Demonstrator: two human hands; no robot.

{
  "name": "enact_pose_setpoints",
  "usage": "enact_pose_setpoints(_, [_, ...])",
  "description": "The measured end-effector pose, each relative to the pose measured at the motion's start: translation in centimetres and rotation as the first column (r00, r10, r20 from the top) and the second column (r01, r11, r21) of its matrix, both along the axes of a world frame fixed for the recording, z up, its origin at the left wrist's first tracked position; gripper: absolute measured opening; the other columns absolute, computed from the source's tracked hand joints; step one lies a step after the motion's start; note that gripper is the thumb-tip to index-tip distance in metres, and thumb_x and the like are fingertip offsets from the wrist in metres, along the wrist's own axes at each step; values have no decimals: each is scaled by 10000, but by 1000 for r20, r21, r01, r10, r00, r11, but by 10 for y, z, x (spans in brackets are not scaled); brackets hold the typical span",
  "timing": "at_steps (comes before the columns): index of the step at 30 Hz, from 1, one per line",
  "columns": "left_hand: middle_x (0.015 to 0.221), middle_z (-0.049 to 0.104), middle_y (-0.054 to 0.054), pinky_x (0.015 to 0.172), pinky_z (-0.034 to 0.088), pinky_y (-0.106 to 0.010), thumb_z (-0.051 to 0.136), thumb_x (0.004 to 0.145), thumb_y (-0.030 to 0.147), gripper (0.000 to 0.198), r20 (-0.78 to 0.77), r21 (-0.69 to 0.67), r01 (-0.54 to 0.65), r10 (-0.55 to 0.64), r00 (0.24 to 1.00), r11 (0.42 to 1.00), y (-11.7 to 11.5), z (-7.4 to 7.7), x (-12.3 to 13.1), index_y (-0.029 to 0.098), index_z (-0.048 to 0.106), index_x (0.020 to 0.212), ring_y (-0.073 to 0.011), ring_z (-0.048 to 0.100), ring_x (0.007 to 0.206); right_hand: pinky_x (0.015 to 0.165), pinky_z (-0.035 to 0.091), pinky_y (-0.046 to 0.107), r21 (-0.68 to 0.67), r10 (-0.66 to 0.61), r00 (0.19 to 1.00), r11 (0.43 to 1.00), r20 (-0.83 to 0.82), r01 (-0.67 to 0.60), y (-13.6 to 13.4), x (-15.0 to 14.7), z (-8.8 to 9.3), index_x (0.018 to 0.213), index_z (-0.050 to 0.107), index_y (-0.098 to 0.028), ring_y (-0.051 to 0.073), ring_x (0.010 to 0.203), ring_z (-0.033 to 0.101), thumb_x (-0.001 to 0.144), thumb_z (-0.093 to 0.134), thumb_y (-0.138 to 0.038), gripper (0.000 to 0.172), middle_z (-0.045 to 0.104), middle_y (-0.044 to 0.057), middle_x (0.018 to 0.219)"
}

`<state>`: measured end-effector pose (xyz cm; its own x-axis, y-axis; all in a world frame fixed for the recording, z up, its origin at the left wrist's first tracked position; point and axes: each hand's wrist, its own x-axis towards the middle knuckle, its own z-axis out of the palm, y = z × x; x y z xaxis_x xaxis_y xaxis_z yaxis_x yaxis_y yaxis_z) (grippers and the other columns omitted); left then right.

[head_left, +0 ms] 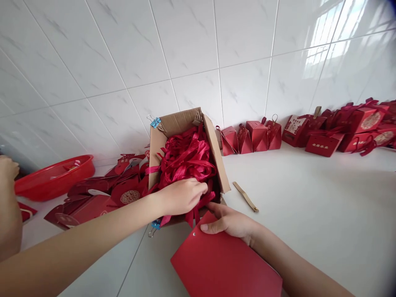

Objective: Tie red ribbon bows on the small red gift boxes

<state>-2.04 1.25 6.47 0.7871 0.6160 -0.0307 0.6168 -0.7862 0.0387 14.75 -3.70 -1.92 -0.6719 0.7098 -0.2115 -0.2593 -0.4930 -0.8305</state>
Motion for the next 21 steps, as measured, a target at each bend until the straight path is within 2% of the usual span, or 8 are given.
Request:
enact_pose_setpoints(2, [725,589,-40,647,418,-283,480,827,183,137,86,-5,-88,88,992,996,10,-2,-7,176,616,840,-193,553,714,756,511,350,-4,-10,1000,1000,16,10,0,0,0,1206,551,-201,201,779,671,570,839,-238,699,680,42,940])
enact_pose_setpoints(4, [679,578,-26,647,420,-279,546,801,249,117,130,-32,-120,123,984,992,19,-2,-10,177,639,804,-184,545,682,752,512,353,5,-9,1000,1000,12,9,0,0,0,1198,552,-203,202,778,671,558,844,-232,704,676,43,951])
enact_pose_setpoints(8, [775,642,-52,746,436,-321,616,761,393,222,226,-85,-189,204,953,978,29,-10,-1,186,699,762,-211,575,767,757,513,357,5,-14,1000,1000,3,14,2,1,0,1220,518,-201,203,790,667,582,838,-284,719,667,48,962])
enact_pose_setpoints(11, [777,677,-50,797,436,-359,703,661,365,178,310,-156,-248,286,907,956,34,-20,9,196,718,716,-247,599,815,738,514,348,0,-35,999,999,31,35,3,1,-1,1232,489,-197,195,768,661,586,839,-307,743,658,37,931])
enact_pose_setpoints(13, [767,698,-39,784,452,-345,713,643,324,146,369,-236,-255,329,869,938,38,-19,13,193,712,709,-233,622,791,739,512,345,8,-35,999,999,25,35,3,1,0,1236,486,-200,194,766,660,589,839,-306,746,657,31,912])
enact_pose_setpoints(16, [774,706,-42,731,478,-316,667,706,396,226,478,-343,-250,398,783,905,44,-1,13,173,672,743,-203,641,742,760,505,348,20,-33,999,999,8,33,2,1,2,1200,529,-220,202,798,662,599,833,-304,679,664,34,952])
enact_pose_setpoints(21, [816,703,-55,707,495,-331,550,797,519,365,590,-433,-243,477,652,868,40,50,1,177,616,904,-216,657,780,813,490,388,102,-50,998,993,-32,53,5,-1,9,1169,566,-265,219,831,661,629,814,-297,595,680,17,931])
